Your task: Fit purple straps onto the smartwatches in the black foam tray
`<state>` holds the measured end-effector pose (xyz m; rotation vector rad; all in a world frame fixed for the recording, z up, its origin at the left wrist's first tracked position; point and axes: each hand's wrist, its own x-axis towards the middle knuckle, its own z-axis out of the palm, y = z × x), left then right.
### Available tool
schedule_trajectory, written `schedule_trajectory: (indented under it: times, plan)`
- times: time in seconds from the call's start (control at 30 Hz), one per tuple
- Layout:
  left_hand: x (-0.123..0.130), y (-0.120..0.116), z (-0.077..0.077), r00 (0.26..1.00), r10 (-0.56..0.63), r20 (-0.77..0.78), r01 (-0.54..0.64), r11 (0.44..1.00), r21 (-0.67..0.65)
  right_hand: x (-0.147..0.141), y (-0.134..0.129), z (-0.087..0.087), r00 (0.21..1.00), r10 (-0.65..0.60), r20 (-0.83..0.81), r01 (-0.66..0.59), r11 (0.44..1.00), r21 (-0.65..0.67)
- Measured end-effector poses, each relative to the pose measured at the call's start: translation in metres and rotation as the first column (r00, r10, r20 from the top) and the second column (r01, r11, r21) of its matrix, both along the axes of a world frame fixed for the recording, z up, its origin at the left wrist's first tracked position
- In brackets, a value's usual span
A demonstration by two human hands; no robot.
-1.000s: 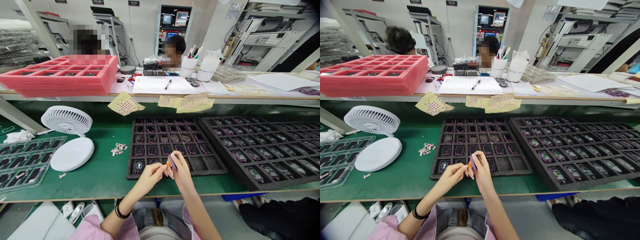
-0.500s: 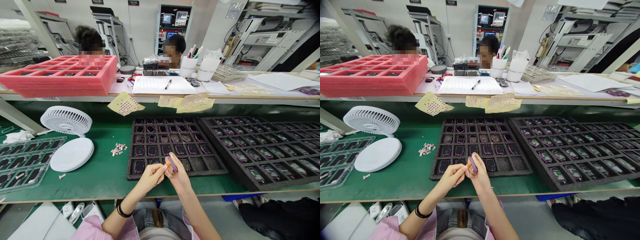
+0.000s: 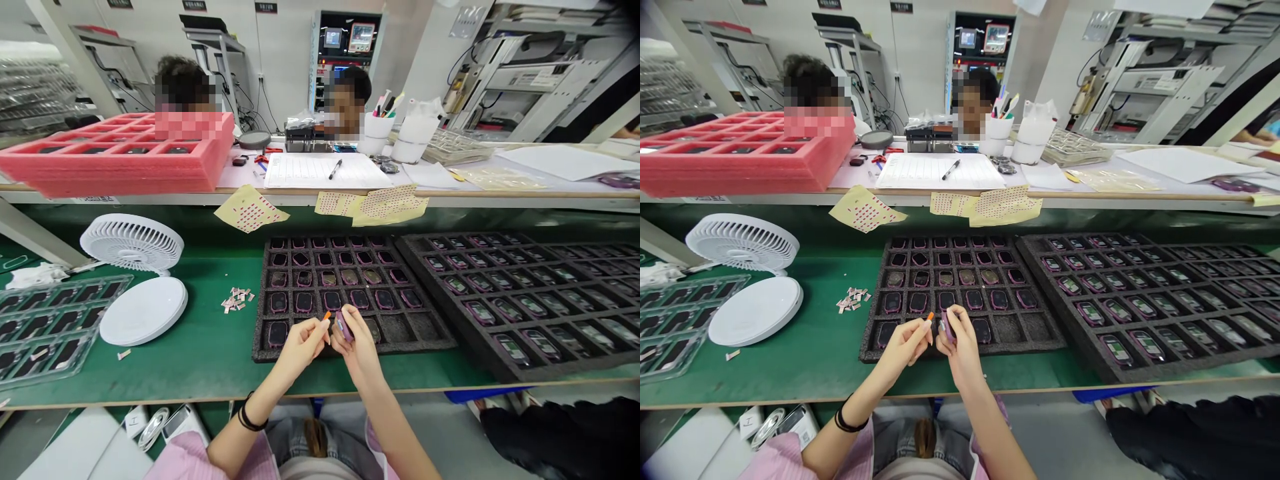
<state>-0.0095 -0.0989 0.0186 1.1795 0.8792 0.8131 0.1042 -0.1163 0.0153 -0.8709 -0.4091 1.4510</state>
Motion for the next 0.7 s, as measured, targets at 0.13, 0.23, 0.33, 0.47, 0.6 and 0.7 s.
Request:
schedule_trajectory:
  times: [0.13, 0.23, 0.33, 0.47, 0.6, 0.7]
  plan:
    - [0.006, -0.001, -0.003, 0.999, 0.015, 0.044, -0.017, 0.999, 0.044, -0.003, -0.003, -0.003, 0.976, -0.016, 0.217, 0.011, 1.000, 0.025]
    - [-0.009, 0.002, -0.002, 0.995, 0.093, -0.023, -0.091, 0.992, 0.091, 0.005, 0.000, -0.010, 0.909, -0.116, 0.400, 0.073, 0.990, 0.122]
    - [-0.049, 0.014, 0.005, 0.937, 0.267, -0.226, -0.207, 0.944, 0.257, 0.022, 0.003, -0.019, 0.676, -0.218, 0.704, 0.100, 0.974, 0.205]
    - [-0.108, 0.035, 0.011, 0.579, 0.521, -0.627, -0.201, 0.837, 0.509, 0.032, 0.003, -0.031, 0.179, -0.173, 0.969, -0.128, 0.972, 0.197]
    - [-0.133, 0.046, 0.003, 0.316, 0.500, -0.806, -0.140, 0.865, 0.482, 0.022, 0.000, -0.031, -0.159, -0.295, 0.942, -0.205, 0.943, 0.260]
    - [-0.137, 0.046, -0.002, 0.252, 0.493, -0.833, -0.159, 0.870, 0.467, 0.009, 0.003, -0.027, -0.321, -0.341, 0.883, -0.295, 0.922, 0.249]
